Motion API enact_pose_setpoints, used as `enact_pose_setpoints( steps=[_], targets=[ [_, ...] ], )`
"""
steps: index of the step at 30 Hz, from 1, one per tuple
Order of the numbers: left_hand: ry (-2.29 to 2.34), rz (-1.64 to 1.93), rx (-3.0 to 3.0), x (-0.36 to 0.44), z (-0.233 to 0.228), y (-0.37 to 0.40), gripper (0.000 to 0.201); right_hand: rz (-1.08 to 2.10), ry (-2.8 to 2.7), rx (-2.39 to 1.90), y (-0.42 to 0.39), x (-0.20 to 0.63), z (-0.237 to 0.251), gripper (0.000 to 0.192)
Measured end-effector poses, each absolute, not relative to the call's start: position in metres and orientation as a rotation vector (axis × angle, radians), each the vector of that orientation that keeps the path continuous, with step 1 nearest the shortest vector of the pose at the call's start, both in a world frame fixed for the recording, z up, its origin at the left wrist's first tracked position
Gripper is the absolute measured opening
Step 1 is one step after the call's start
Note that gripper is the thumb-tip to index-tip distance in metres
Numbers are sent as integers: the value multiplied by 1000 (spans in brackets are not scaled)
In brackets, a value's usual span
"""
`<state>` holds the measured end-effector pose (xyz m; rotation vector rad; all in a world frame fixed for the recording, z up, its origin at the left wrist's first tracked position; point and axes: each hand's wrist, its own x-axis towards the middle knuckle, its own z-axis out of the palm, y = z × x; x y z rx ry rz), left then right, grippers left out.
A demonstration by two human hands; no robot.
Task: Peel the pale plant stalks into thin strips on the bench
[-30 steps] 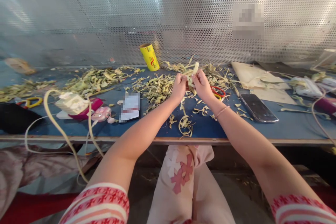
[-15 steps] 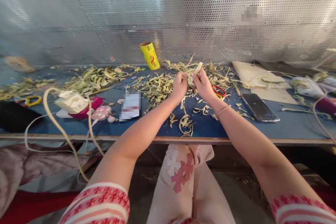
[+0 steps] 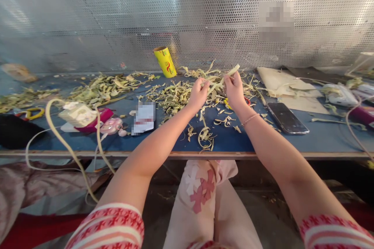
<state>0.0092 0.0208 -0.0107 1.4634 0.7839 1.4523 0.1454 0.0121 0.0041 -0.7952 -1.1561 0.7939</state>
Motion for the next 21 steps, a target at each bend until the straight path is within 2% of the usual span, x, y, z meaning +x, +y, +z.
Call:
enact_pose_setpoints(
  steps=[11,14,21],
  targets=[
    [645,1294,1300,12,-7,13,43,749,-1175,-754,23,146,-5,29],
    [615,1203,1270,17,-6,8,41,695,-1189,-746,28,147,-10,28],
    [715,1350,1282,22,-12,11,46,623,-1339,-728,30,147,-15,26]
  ],
)
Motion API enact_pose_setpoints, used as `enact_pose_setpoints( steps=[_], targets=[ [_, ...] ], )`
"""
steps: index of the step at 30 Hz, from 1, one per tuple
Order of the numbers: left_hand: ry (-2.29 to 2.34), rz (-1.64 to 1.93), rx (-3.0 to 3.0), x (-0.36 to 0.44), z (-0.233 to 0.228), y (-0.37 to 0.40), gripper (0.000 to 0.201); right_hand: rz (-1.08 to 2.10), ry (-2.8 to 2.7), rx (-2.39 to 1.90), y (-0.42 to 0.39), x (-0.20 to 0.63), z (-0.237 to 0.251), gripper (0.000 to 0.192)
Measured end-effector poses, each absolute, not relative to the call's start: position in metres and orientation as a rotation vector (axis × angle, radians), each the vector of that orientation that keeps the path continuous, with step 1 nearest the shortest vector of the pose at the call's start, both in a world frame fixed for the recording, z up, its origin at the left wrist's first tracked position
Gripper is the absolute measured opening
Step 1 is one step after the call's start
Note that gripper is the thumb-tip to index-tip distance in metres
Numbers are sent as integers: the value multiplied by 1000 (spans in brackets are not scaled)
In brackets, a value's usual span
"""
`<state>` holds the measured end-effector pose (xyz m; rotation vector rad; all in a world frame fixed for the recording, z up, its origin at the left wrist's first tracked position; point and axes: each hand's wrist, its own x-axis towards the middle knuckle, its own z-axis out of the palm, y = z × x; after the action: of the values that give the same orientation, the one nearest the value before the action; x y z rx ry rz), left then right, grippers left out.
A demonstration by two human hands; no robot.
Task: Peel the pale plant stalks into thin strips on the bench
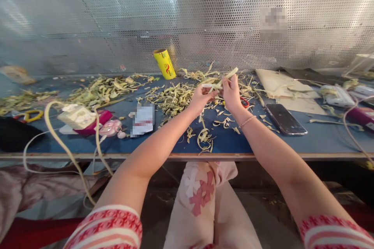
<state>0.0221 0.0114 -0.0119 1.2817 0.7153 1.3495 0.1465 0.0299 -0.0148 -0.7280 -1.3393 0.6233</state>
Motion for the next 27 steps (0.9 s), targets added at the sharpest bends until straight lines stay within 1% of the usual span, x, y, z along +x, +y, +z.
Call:
enact_pose_setpoints(
  steps=[3,7,10,15,19,22,24,27],
  targets=[
    [700,1392,1306,20,-12,14,44,646,-1355,-734,31,146,-16,25],
    [693,1392,1348,19,-10,12,31,619,-1393,-750,34,147,-18,30],
    [733,1388,1362,21,-8,9,24,599,-1415,-746,35,149,-20,31],
    [788,1359,1446,20,-7,11,23,646,-1363,-737,34,149,-18,28],
    [820,1327,1687,14,-9,15,24,637,-1349,-737,35,150,-15,35],
    [867,1327,1803,10,-11,16,21,637,-1335,-731,36,150,-14,40],
    [875,1314,1745,9,-11,17,17,661,-1306,-731,36,151,-13,42],
    [801,1260,1514,8,-8,17,5,689,-1289,-740,36,151,-14,41]
  ],
)
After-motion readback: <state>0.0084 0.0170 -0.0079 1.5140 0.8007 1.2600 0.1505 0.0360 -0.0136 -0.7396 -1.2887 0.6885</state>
